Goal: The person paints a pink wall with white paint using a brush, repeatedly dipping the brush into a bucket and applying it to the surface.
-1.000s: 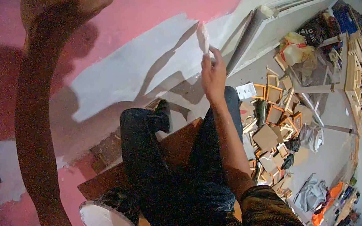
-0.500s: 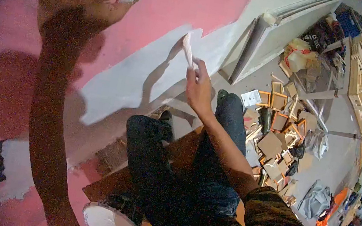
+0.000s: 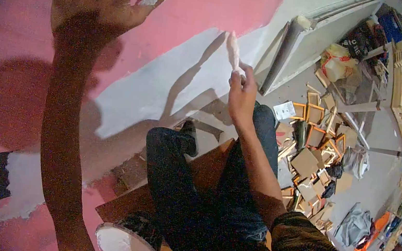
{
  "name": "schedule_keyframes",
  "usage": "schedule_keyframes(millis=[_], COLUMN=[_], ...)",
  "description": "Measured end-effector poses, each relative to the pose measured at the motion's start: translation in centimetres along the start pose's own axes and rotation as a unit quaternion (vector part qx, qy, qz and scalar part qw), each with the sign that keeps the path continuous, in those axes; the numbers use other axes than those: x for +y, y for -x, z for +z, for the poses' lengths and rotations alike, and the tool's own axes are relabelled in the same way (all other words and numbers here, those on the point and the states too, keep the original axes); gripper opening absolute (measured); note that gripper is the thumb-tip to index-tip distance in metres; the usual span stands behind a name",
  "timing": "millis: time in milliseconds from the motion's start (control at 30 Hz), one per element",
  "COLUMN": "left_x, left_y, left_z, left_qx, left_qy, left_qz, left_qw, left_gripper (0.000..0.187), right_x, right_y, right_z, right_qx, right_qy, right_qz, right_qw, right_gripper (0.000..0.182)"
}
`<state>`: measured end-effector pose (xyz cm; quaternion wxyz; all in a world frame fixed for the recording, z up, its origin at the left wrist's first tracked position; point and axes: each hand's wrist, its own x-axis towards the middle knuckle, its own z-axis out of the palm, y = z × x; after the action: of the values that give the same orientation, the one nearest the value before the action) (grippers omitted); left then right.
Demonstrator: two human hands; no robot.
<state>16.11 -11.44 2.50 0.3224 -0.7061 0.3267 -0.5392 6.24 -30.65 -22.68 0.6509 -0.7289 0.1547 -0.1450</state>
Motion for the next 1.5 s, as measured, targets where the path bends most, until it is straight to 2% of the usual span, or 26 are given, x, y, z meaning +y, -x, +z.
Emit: schedule_keyframes(millis=[33,133,267,400,433,567,667,700,800,933,967,1067,1100,1200,1333,1467,1500], left_x=[0.1,0.1,0.1,0.4,0.4,-0.1,0.1,0.0,0.2,-0.3,-0.4,0.1,-0.1,-0.1,0.0,0.2,0.1], left_y=[0.0,0.0,-0.1,0.4,0.4,-0.5,-0.2,-0.1,0.0,-0.1,-0.1,0.1,0.0,0.0,0.0,0.0,0.0], left_z=[0.1,0.4,-0.2,0.4,0.4,0.3,-0.2,0.4,0.2,0.3,0.4,0.4,0.7,0.6,0.7,0.4,0.4], left_qx=[0.005,0.019,0.000,0.022,0.023,0.020,0.003,0.015,0.017,0.027,0.028,0.032,0.043,0.041,0.042,0.029,0.019], left_qy=[0.002,0.001,0.006,0.011,0.004,-0.021,-0.014,-0.010,0.004,-0.010,-0.011,0.007,0.005,0.002,0.008,0.003,-0.015], left_qz=[0.001,0.002,-0.005,-0.005,-0.001,0.006,-0.008,-0.008,-0.011,0.008,0.009,-0.005,0.002,0.009,-0.002,-0.005,0.001], left_qw=[1.000,1.000,1.000,1.000,1.000,1.000,1.000,1.000,1.000,1.000,1.000,0.999,0.999,0.999,0.999,1.000,1.000], left_gripper=[0.052,0.052,0.052,0.051,0.051,0.051,0.050,0.050,0.050,0.050,0.050,0.050,0.050,0.049,0.047,0.047,0.047], right_x=[0.0,-0.7,-1.1,-1.5,-1.2,-1.1,-1.0,-1.0,-1.8,-2.5,-1.7,-1.8,-2.7,-2.4,-1.9,-2.8,-2.4], right_y=[-0.2,-0.5,0.0,0.1,-0.4,-0.1,0.1,-0.1,-0.1,1.0,1.0,1.1,1.0,1.4,1.4,0.1,0.1], right_z=[0.6,2.4,0.4,0.6,1.2,1.2,-0.1,0.2,2.2,0.9,1.0,1.6,1.6,4.0,1.3,1.3,2.2], right_qx=[0.029,-0.009,-0.025,0.021,-0.004,-0.036,0.023,0.041,-0.008,-0.027,0.008,0.025,-0.009,0.019,-0.029,0.026,0.001], right_qy=[-0.011,0.010,-0.003,-0.006,0.042,-0.036,-0.006,-0.036,0.035,0.037,0.023,-0.009,0.016,0.023,-0.015,0.000,0.029], right_qz=[-0.003,-0.047,-0.004,0.012,-0.037,-0.007,0.018,0.027,-0.044,-0.033,-0.110,-0.013,-0.010,-0.081,0.015,0.005,-0.027], right_qw=[1.000,0.999,1.000,1.000,0.998,0.999,1.000,0.998,0.998,0.998,0.994,1.000,1.000,0.996,0.999,1.000,0.999], right_gripper=[0.027,0.027,0.029,0.030,0.030,0.030,0.030,0.029,0.029,0.029,0.029,0.030,0.031,0.031,0.031,0.032,0.031])
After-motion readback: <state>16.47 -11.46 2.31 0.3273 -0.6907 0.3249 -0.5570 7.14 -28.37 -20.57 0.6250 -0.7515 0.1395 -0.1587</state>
